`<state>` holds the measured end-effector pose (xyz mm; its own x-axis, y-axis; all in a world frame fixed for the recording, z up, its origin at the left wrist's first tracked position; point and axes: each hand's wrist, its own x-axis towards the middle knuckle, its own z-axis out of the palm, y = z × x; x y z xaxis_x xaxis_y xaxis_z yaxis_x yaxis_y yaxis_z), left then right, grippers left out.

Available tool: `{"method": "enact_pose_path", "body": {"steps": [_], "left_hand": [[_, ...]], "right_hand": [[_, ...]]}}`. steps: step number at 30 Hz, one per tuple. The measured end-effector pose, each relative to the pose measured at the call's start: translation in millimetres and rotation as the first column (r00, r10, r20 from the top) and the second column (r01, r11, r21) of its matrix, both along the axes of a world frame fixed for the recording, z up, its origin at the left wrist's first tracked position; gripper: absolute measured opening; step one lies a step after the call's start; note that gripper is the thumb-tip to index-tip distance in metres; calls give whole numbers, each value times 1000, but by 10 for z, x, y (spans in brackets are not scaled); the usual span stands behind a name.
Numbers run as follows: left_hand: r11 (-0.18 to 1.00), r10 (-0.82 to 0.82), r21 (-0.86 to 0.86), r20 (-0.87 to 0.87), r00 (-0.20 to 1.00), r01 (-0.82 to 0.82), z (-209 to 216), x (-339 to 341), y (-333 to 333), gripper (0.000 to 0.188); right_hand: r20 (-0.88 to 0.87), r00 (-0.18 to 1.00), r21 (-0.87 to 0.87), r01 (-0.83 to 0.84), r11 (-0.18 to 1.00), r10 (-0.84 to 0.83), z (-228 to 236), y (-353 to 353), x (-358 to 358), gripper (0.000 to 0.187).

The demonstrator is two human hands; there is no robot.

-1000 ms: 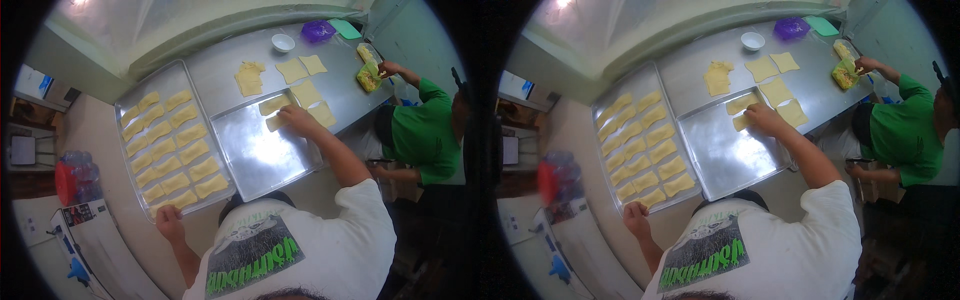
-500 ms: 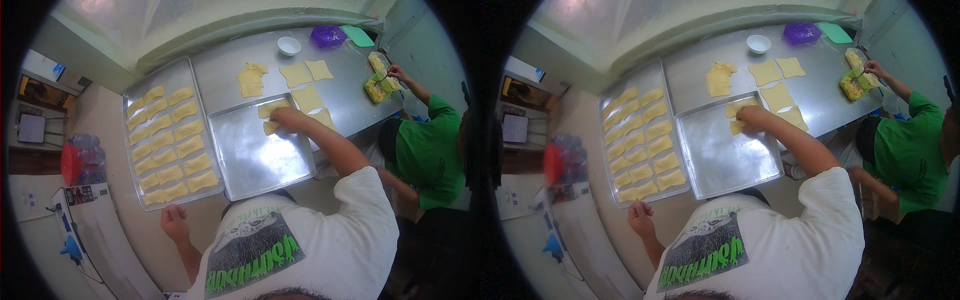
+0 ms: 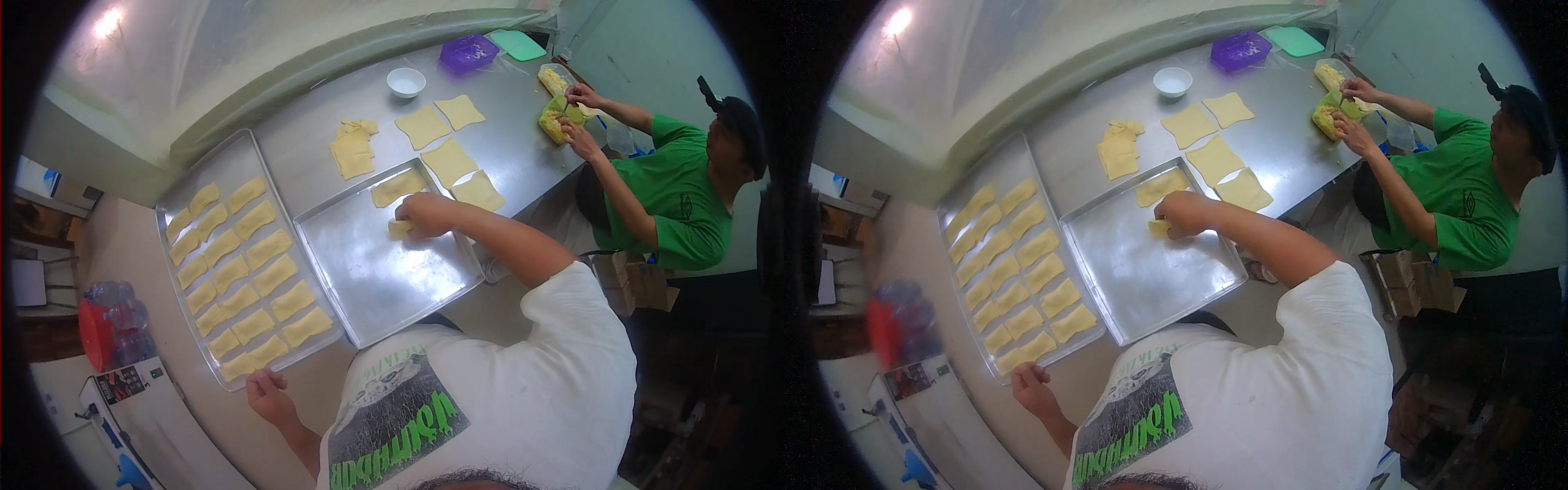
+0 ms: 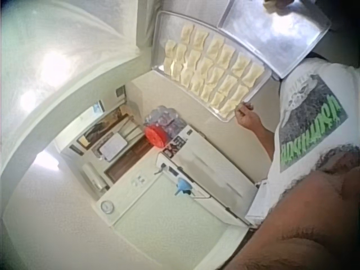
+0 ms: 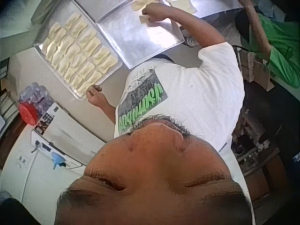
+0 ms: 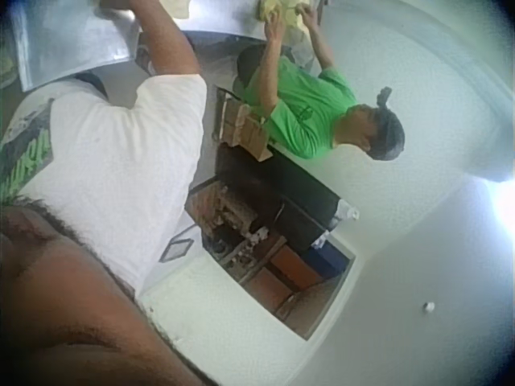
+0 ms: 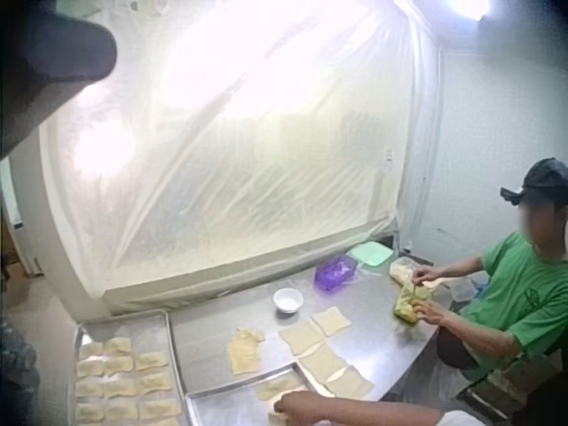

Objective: The person fills square pasta sheets with a corn and cheese mixture, folds them into pockets, and places them on a metal tray. The process is repeated multiple times with consistent hand motions.

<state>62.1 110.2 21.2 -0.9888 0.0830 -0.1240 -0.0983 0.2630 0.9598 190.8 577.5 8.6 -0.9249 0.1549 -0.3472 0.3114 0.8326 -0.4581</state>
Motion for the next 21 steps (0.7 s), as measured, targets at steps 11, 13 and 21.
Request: {"method": "enact_pose_path", "body": {"steps": [11, 13, 21], "left_hand": [[999, 27, -28, -5, 1000, -27, -65, -377, -526, 22], [999, 44, -6, 48, 998, -44, -81, -469, -657, 21], [994, 109, -18, 29, 994, -109, -156, -777, -1322, 22]], "right_hand": [[141, 990, -375, 67, 925, -14, 705, 15, -1050, 50], [110, 994, -264, 57, 963, -29, 1031, -152, -1528, 50], [-135, 985, -214, 77, 974, -107, 487, -325, -3824, 46]]}}
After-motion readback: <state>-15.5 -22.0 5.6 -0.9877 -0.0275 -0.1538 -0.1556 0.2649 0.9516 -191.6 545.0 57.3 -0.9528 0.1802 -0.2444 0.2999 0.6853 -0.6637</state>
